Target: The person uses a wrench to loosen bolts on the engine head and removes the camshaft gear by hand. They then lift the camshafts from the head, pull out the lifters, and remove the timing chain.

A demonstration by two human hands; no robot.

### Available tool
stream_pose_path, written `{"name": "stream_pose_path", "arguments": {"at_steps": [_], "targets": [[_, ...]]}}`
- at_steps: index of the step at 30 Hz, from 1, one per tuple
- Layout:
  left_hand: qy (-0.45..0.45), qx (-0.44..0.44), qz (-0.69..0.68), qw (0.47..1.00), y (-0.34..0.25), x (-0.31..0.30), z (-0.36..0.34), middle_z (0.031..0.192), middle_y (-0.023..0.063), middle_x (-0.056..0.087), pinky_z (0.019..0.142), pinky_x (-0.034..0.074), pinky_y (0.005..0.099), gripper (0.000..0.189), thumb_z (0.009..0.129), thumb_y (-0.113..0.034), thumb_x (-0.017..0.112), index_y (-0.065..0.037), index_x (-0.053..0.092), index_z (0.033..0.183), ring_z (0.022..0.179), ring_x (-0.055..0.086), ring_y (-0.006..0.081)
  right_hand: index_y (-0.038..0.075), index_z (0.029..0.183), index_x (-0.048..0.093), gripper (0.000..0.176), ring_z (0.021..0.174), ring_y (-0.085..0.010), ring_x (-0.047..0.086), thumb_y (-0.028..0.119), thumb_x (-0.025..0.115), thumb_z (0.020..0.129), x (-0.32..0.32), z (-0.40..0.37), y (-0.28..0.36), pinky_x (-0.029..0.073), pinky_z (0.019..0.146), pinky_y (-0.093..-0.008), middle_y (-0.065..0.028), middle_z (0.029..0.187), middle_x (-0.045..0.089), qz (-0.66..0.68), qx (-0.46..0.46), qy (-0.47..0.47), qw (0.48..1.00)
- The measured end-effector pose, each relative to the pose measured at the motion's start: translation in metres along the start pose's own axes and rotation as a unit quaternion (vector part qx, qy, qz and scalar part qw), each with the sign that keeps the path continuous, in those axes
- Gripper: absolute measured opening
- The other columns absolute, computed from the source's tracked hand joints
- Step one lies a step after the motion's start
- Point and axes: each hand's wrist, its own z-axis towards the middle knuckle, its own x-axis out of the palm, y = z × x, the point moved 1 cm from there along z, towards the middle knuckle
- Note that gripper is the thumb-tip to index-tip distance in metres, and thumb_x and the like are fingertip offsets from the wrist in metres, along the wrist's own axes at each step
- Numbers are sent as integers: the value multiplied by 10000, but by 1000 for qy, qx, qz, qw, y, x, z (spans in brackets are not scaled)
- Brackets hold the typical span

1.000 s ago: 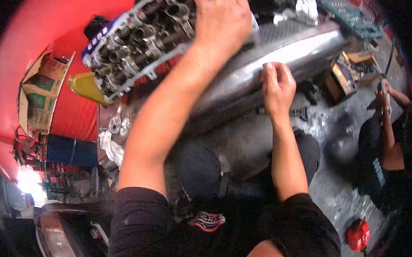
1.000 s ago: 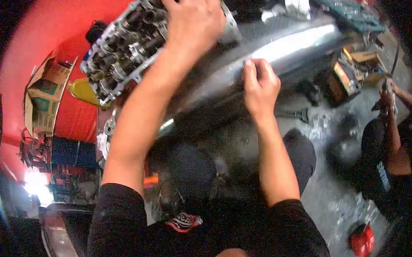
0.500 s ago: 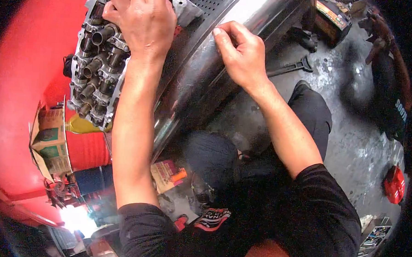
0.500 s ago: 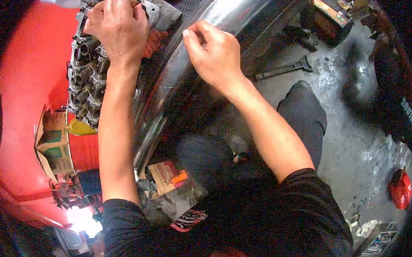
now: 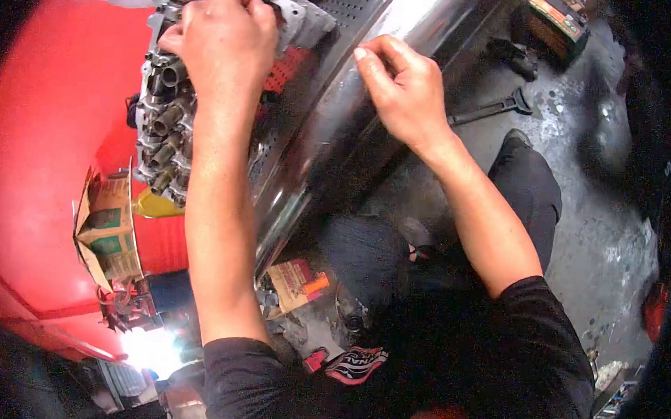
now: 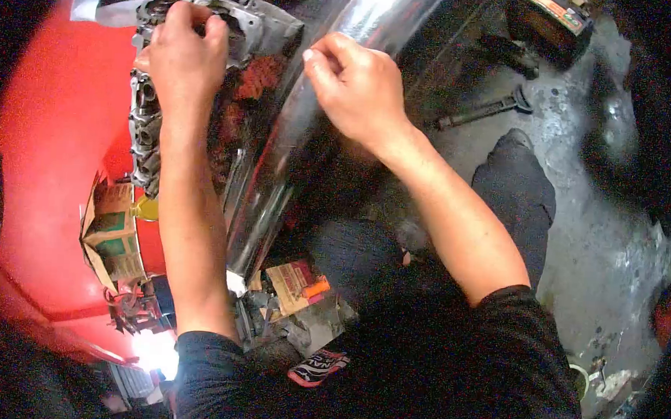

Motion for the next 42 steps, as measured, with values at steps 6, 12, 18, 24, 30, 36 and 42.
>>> {"name": "stream_pose_path", "arguments": {"at_steps": [6,12,18,24,30,36,42], "targets": [[-122,81,34,989,-25,-9,-3,873,98,635,938,344,479,93,792,-97,680,-75,609,847,1004,571,302,55,964,689,246,780,-338,697,295,638,953,-1,23,27,537,688,-414,-165,838,698,-23,-62,16,998],[-218,26,-17,976,-18,-13,-20,963,52,666,930,385,490,144,842,-157,635,-102,666,971,1038,596,260,63,1043,713,381,921,-395,686,421,601,977,60,108,59,524,777,-478,-200,956,710,-213,-156,106,959],[-199,-128,-172,956,-32,-56,-154,1195,72,650,1041,348,504,480,747,-91,733,-60,632,1216,1124,561,279,74,896,703,311,895,-392,685,382,661,925,64,115,75,521,760,-512,-167,889,714,-277,-146,117,942],[-155,-387,-193,888,-7,-64,-286,1155,109,670,1023,451,412,449,786,77,667,-28,640,1221,1104,576,298,121,1047,690,207,945,-331,666,251,723,890,50,110,64,531,778,-433,-102,1034,665,-288,-299,114,902],[-226,-460,-167,842,49,-61,-341,1136,106,676,956,493,426,456,789,89,666,-2,620,1234,1086,593,295,115,1292,632,356,1029,-361,623,143,637,938,46,132,104,503,887,-444,-140,1079,604,-518,-403,317,685],[-205,-454,-147,855,47,-60,-342,1119,150,649,973,510,391,417,825,114,634,22,598,1231,1076,640,253,97,1272,623,344,995,-409,644,180,601,939,58,153,126,511,858,-498,-198,1072,635,-554,-350,427,623],[-261,-449,-180,835,49,-58,-348,1027,147,663,860,540,401,415,791,128,636,34,606,1195,980,633,294,63,1144,599,270,1010,-414,659,110,678,890,62,133,121,519,844,-494,-176,1073,676,-550,-337,338,685]]}}
